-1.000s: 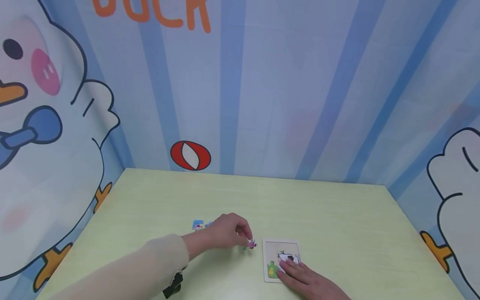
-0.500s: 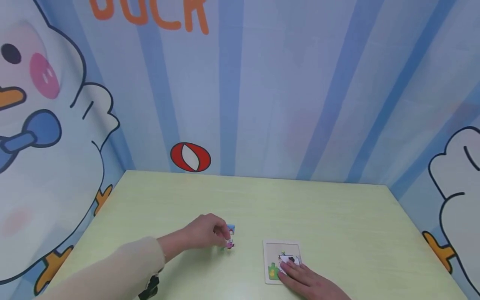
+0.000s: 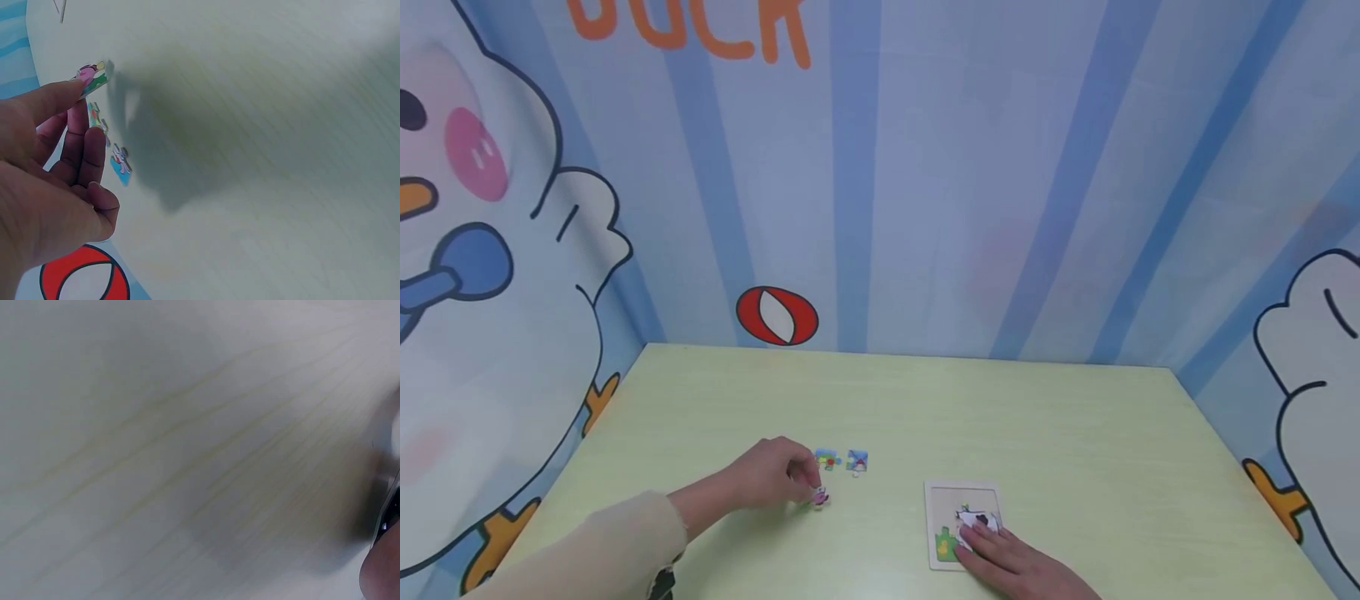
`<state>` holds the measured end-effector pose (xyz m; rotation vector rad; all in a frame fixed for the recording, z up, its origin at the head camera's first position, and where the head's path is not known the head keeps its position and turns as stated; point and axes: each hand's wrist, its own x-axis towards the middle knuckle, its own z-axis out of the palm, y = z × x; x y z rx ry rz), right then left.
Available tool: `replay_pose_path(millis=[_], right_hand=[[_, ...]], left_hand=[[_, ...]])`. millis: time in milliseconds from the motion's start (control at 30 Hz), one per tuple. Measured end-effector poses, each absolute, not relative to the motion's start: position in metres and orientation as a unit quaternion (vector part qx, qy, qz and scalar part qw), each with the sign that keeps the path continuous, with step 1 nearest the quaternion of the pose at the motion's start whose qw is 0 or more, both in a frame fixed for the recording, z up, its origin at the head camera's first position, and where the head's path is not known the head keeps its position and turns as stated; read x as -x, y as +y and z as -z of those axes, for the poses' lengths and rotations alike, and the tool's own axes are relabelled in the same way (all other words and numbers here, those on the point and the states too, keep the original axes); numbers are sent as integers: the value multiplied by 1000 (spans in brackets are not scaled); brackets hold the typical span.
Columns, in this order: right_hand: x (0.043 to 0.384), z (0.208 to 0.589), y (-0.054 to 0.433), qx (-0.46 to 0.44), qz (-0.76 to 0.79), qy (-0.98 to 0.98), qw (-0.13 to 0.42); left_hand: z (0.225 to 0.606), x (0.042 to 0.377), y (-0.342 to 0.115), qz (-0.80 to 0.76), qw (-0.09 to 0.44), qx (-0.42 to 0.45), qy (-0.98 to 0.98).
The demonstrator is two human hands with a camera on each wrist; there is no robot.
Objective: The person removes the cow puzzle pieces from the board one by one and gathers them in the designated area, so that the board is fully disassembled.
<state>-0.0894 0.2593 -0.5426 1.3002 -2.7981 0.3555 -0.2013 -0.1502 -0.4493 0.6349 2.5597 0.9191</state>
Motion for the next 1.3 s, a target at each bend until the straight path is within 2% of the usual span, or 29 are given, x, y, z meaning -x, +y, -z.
replay_pose_path(millis=[467, 933, 1300], right_hand=[[89, 541, 259, -417, -102, -903, 18], [91, 545, 259, -445, -109, -887, 63], [91, 545, 260, -439, -113, -890, 51]], left_hand=[[460, 205, -175, -283, 152, -189, 928], [467, 208, -179, -218, 94, -206, 949], [470, 204, -183, -201, 77, -192, 958]])
